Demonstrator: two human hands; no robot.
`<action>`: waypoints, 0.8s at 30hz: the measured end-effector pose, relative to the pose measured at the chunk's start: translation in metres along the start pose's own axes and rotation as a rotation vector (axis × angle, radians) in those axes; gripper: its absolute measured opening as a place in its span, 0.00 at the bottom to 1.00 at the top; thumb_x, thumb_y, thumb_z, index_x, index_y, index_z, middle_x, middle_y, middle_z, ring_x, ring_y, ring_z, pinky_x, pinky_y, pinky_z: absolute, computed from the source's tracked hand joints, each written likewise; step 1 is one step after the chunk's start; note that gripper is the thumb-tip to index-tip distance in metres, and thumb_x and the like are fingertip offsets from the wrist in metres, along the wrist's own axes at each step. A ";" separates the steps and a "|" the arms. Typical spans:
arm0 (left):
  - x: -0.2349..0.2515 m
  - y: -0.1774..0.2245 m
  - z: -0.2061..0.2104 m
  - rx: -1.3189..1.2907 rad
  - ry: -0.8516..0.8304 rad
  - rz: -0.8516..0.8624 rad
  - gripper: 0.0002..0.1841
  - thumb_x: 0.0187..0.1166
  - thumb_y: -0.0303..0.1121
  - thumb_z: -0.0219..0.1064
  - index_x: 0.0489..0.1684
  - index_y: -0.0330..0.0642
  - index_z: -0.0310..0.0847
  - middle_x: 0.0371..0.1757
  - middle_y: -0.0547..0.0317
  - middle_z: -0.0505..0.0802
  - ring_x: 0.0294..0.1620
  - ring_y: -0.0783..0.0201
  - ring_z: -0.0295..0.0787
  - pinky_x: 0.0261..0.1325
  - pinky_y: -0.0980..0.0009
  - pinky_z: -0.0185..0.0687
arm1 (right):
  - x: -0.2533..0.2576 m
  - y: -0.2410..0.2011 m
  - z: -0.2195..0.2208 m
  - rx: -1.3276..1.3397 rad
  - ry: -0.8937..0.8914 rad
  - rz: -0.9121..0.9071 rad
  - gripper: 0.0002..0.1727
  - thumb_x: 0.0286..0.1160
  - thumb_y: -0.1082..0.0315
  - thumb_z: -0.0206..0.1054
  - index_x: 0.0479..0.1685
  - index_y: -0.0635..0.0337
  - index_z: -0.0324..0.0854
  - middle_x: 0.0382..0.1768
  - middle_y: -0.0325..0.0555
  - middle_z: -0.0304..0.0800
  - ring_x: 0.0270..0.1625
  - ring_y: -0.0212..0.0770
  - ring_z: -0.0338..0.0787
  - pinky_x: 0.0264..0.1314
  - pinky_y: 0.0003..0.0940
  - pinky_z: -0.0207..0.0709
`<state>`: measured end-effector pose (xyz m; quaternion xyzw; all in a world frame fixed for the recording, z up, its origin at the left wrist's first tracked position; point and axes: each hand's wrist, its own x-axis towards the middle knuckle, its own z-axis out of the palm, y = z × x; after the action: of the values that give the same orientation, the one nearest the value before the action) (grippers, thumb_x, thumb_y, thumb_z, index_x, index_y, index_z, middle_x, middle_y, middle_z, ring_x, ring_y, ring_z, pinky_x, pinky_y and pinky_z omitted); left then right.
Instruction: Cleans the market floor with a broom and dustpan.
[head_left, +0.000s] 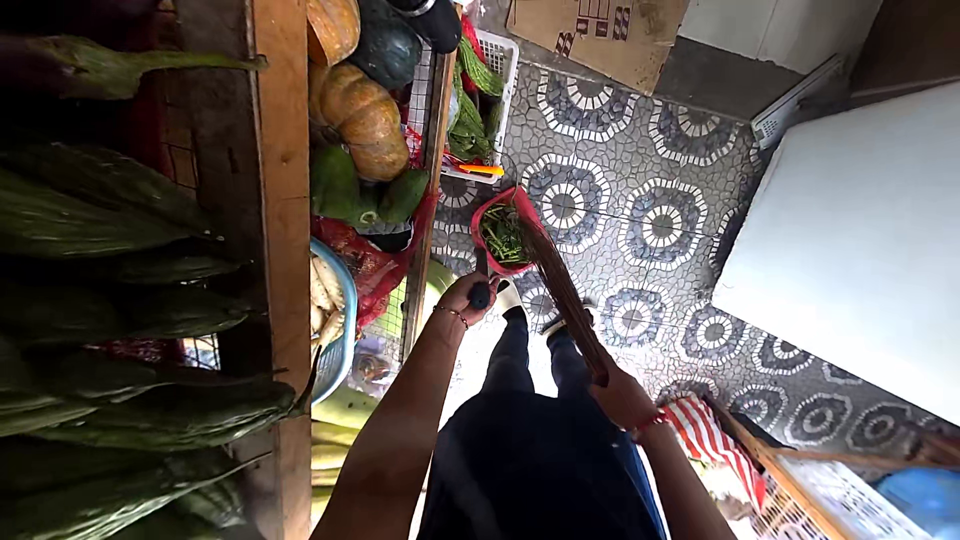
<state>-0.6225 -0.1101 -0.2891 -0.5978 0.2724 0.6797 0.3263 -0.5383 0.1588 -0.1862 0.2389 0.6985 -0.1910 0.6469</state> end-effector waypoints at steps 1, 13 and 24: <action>-0.002 0.000 -0.002 -0.004 0.002 -0.006 0.08 0.83 0.27 0.51 0.52 0.40 0.72 0.32 0.56 0.85 0.18 0.75 0.80 0.17 0.85 0.74 | -0.015 0.003 -0.012 -0.031 0.018 0.014 0.50 0.81 0.62 0.65 0.99 0.40 0.35 0.58 0.64 0.89 0.58 0.63 0.90 0.64 0.62 0.79; -0.010 -0.058 -0.019 -0.204 -0.075 -0.083 0.11 0.90 0.31 0.42 0.46 0.41 0.71 0.26 0.62 0.83 0.13 0.80 0.76 0.13 0.89 0.71 | -0.031 0.025 -0.209 -0.267 0.344 -0.177 0.45 0.77 0.65 0.72 0.95 0.49 0.53 0.58 0.71 0.88 0.56 0.70 0.89 0.61 0.70 0.77; -0.001 -0.134 0.034 -0.825 0.009 0.067 0.14 0.87 0.31 0.40 0.47 0.35 0.71 0.26 0.59 0.83 0.10 0.80 0.74 0.10 0.90 0.68 | 0.185 -0.122 -0.306 -0.396 0.286 -0.357 0.44 0.77 0.65 0.70 0.94 0.58 0.51 0.66 0.77 0.82 0.70 0.74 0.83 0.71 0.71 0.72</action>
<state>-0.5410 0.0015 -0.2804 -0.6721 -0.0021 0.7396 0.0360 -0.8668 0.2519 -0.3477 0.0060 0.8371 -0.1260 0.5323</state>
